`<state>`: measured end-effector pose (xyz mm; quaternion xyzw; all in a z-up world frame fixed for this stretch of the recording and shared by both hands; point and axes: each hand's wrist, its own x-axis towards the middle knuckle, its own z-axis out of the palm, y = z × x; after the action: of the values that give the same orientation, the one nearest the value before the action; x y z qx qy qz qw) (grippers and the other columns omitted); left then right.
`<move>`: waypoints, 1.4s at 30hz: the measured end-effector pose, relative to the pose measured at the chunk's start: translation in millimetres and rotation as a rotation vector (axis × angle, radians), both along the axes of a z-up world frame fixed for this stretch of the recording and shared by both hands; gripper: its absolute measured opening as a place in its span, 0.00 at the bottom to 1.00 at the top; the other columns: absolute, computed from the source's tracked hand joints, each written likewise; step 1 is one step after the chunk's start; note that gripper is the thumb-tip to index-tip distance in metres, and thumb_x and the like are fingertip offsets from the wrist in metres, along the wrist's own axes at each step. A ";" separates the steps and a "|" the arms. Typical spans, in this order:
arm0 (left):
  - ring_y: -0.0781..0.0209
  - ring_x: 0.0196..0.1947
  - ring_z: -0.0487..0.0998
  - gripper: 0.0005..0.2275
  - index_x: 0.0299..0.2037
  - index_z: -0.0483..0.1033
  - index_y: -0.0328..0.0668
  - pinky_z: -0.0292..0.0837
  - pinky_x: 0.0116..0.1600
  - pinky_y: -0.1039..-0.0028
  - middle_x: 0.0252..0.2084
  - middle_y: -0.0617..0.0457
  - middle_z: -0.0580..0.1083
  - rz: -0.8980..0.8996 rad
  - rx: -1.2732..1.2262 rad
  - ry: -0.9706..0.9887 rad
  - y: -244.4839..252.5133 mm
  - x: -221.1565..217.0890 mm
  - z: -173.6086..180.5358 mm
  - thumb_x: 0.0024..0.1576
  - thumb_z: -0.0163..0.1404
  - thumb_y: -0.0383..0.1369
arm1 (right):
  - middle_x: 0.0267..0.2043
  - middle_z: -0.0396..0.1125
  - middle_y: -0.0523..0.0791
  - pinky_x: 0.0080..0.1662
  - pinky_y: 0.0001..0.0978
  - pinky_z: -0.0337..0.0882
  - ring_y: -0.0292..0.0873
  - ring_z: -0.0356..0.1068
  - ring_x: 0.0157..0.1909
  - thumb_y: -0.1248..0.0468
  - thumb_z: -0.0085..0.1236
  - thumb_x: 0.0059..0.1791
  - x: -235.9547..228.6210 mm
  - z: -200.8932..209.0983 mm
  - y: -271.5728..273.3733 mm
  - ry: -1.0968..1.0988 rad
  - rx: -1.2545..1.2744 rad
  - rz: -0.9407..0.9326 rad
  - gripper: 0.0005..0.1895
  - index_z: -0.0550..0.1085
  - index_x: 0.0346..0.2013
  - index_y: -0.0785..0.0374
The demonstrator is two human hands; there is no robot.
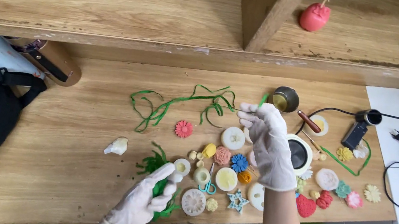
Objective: The person gathers green ribbon strips from the table and places them into a storage cubby with craft supplies. They then hold a small pot of melted wax and use a spoon to ladle wax into decorative candle molds arranged on the table, filling them one at a time.
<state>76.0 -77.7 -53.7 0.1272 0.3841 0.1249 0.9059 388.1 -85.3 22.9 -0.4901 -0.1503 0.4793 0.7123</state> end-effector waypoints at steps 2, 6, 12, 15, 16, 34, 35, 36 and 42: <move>0.71 0.14 0.55 0.12 0.41 0.75 0.44 0.44 0.18 0.81 0.26 0.56 0.70 0.002 -0.092 -0.042 1.2 26.7 19.8 0.62 0.45 0.43 | 0.43 0.73 0.53 0.48 0.36 0.74 0.46 0.74 0.43 0.68 0.52 0.50 -13.4 16.6 -25.2 0.102 -0.005 -0.056 0.05 0.71 0.39 0.66; 0.68 0.15 0.59 0.18 0.37 0.74 0.46 0.47 0.18 0.81 0.27 0.53 0.73 -0.049 -0.269 -0.041 -7.0 61.6 74.6 0.59 0.43 0.52 | 0.40 0.69 0.51 0.49 0.44 0.75 0.51 0.74 0.45 0.75 0.52 0.49 -66.7 5.0 -85.5 0.064 0.332 0.165 0.04 0.68 0.37 0.66; 0.63 0.23 0.69 0.21 0.40 0.74 0.40 0.64 0.26 0.76 0.30 0.53 0.72 0.075 -0.268 -0.055 -12.3 78.0 12.4 0.65 0.45 0.53 | 0.45 0.70 0.47 0.70 0.39 0.65 0.44 0.69 0.56 0.80 0.52 0.44 -116.6 -27.2 -155.5 -0.051 0.169 0.560 0.12 0.69 0.39 0.65; 0.68 0.20 0.64 0.20 0.37 0.73 0.45 0.57 0.23 0.78 0.27 0.59 0.69 0.042 -0.074 -0.239 -14.3 69.6 -29.3 0.67 0.49 0.53 | 0.45 0.71 0.47 0.60 0.42 0.68 0.45 0.70 0.52 0.75 0.60 0.45 -128.7 -17.0 -161.5 0.197 -0.140 0.615 0.09 0.70 0.37 0.64; 0.67 0.20 0.65 0.22 0.36 0.73 0.44 0.59 0.24 0.77 0.26 0.58 0.69 0.068 -0.041 -0.232 -14.2 70.7 -25.3 0.65 0.47 0.56 | 0.47 0.71 0.48 0.60 0.43 0.66 0.45 0.69 0.52 0.74 0.61 0.45 -130.1 -23.2 -162.9 0.171 -0.021 0.587 0.10 0.69 0.37 0.63; 0.58 0.26 0.68 0.30 0.44 0.72 0.45 0.62 0.31 0.70 0.32 0.51 0.73 0.426 -0.239 -0.080 -39.5 73.2 74.9 0.56 0.37 0.65 | 0.47 0.70 0.53 0.57 0.40 0.69 0.50 0.69 0.52 0.75 0.49 0.43 -85.0 -24.1 -129.3 -0.065 0.174 0.423 0.05 0.68 0.32 0.67; 0.57 0.28 0.70 0.24 0.44 0.71 0.47 0.65 0.33 0.68 0.33 0.51 0.73 0.454 -0.230 -0.024 -34.8 78.7 101.9 0.58 0.39 0.59 | 0.47 0.71 0.53 0.56 0.41 0.70 0.50 0.70 0.52 0.75 0.52 0.45 -83.2 -28.8 -128.0 -0.156 0.233 0.531 0.05 0.68 0.33 0.66; 0.57 0.28 0.70 0.24 0.44 0.71 0.47 0.65 0.33 0.68 0.33 0.51 0.73 0.449 -0.225 -0.023 -38.1 80.4 84.6 0.58 0.39 0.59 | 0.47 0.71 0.53 0.56 0.41 0.70 0.50 0.70 0.52 0.75 0.52 0.45 -80.7 -32.2 -130.6 -0.156 0.238 0.526 0.05 0.68 0.33 0.66; 0.66 0.22 0.62 0.15 0.27 0.65 0.50 0.60 0.29 0.73 0.22 0.60 0.61 0.413 -0.154 -0.151 -42.1 74.6 -5.8 0.62 0.52 0.45 | 0.48 0.69 0.46 0.59 0.38 0.71 0.44 0.70 0.54 0.70 0.58 0.52 -69.7 -30.4 -135.4 -0.138 0.278 0.959 0.05 0.70 0.41 0.65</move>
<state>150.5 -119.8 -59.5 -0.0333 0.3413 0.2872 0.8944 318.4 -220.7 -7.5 -0.2969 -0.4676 0.6948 0.4588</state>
